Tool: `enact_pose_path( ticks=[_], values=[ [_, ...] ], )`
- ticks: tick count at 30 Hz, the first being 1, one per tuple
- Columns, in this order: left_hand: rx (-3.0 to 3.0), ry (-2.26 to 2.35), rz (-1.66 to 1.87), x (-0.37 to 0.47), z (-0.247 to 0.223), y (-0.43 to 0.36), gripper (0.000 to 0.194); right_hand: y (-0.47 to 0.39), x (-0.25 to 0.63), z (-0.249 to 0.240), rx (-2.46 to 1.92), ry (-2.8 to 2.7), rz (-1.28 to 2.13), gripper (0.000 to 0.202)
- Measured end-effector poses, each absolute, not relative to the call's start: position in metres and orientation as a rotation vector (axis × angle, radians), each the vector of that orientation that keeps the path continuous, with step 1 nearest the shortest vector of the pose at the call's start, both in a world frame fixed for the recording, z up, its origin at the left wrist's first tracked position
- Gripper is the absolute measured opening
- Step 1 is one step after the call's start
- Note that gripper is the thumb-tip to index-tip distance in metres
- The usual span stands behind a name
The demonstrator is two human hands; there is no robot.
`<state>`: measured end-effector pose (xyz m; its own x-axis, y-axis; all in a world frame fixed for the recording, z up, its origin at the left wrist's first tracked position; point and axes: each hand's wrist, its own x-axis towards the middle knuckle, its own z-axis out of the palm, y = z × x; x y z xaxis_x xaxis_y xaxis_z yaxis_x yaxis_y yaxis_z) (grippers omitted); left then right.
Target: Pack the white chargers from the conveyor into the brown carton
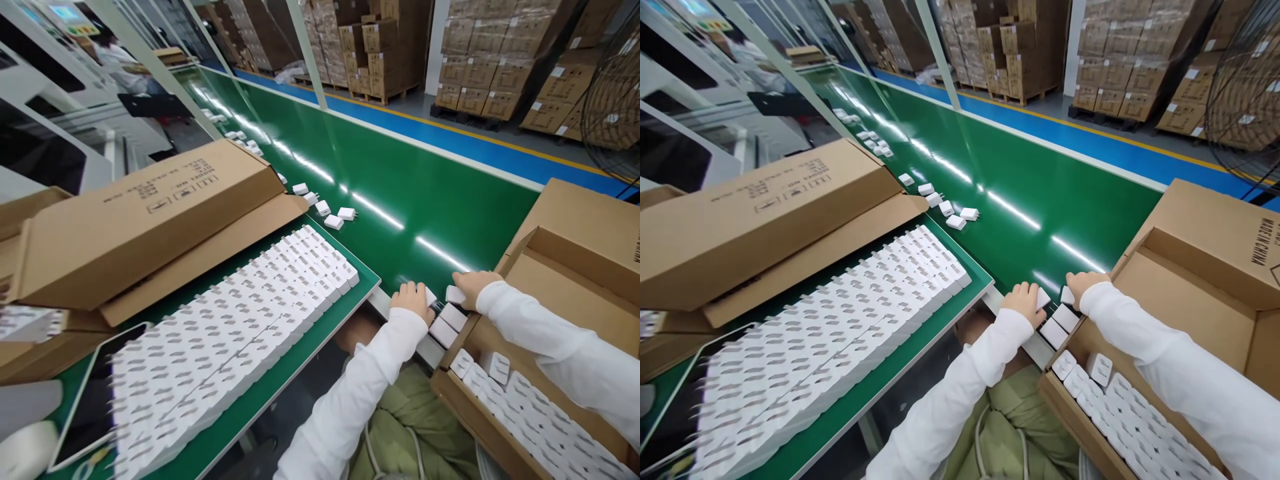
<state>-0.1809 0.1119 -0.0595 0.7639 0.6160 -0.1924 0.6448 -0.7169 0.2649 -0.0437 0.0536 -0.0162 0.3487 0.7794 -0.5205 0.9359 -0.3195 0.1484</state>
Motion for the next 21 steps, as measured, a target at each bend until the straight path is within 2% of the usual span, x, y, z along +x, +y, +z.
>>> enact_pose_path(
  ticks=[4, 7, 9, 13, 21],
  values=[
    [2.614, 1.031, 0.026, -0.186, -0.049, 0.117, 0.032, 0.041, -0.037, 0.008, 2.317, 1.474, -0.272, 0.027],
    [2.332, 0.800, 0.427, -0.208, -0.042, 0.113, 0.037, 0.019, -0.039, 0.025, 2.508, 1.689, -0.231, 0.029],
    [2.049, 0.560, 0.680, -0.226, -0.039, 0.103, 0.037, 0.000, -0.049, 0.027, 2.624, 2.064, -0.398, 0.028],
    [1.799, 0.194, 0.846, -0.252, -0.032, 0.076, 0.034, -0.035, -0.083, 0.016, 2.672, 2.503, -0.861, 0.032],
    [1.792, 0.082, 0.861, -0.261, -0.022, 0.061, 0.041, -0.056, -0.107, 0.010, 2.758, 2.653, -1.034, 0.037]
  ],
)
